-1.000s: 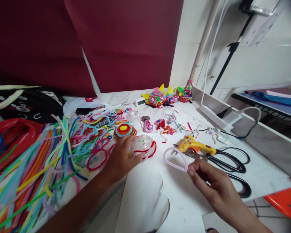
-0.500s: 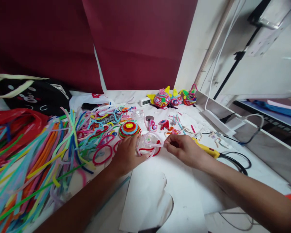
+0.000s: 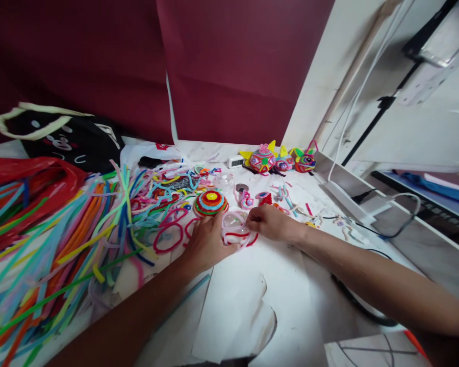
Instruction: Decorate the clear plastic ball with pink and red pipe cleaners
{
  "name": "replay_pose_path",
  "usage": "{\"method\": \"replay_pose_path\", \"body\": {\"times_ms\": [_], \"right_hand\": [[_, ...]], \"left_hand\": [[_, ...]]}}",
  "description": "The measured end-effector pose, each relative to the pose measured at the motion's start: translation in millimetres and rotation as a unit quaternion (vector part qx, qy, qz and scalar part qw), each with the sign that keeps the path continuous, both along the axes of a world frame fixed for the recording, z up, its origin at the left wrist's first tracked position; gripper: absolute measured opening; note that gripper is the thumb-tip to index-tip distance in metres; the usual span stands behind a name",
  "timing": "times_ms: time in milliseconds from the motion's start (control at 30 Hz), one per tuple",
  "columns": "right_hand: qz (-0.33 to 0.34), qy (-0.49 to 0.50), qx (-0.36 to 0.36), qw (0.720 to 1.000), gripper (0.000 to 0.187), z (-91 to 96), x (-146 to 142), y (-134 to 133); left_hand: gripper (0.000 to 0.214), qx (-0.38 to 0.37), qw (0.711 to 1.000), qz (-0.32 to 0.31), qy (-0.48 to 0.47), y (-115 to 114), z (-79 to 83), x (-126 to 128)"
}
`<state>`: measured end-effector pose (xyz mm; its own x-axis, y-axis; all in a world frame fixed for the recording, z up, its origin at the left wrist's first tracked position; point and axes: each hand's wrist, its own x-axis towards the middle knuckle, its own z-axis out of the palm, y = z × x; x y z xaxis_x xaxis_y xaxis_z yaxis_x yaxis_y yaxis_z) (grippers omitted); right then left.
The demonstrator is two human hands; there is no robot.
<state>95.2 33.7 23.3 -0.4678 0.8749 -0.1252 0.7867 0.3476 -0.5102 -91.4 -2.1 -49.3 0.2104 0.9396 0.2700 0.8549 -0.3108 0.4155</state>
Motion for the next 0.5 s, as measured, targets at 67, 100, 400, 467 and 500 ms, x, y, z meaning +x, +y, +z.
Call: {"method": "replay_pose_path", "body": {"times_ms": [67, 100, 400, 467, 500], "right_hand": [[0.003, -0.011, -0.005, 1.000, 0.013, -1.7, -2, 2], [0.004, -0.015, -0.008, 1.000, 0.014, -2.4, -2, 3], [0.005, -0.040, -0.016, 0.999, 0.022, -3.9, -6, 5], [0.000, -0.045, -0.015, 0.999, 0.023, -1.8, -7, 4], [-0.003, -0.048, -0.014, 0.999, 0.024, -0.8, -7, 4]], "left_hand": [[0.085, -0.002, 1.000, 0.017, -0.003, 1, -1.8, 1], [0.088, -0.002, 1.000, 0.022, -0.008, 1, -2.7, 1], [0.087, 0.001, 0.997, 0.040, -0.060, 7, -8.9, 1], [0.085, 0.004, 0.997, 0.054, -0.064, 10, -11.1, 0], [0.084, 0.009, 0.996, 0.058, -0.065, 12, -12.1, -1]]}}
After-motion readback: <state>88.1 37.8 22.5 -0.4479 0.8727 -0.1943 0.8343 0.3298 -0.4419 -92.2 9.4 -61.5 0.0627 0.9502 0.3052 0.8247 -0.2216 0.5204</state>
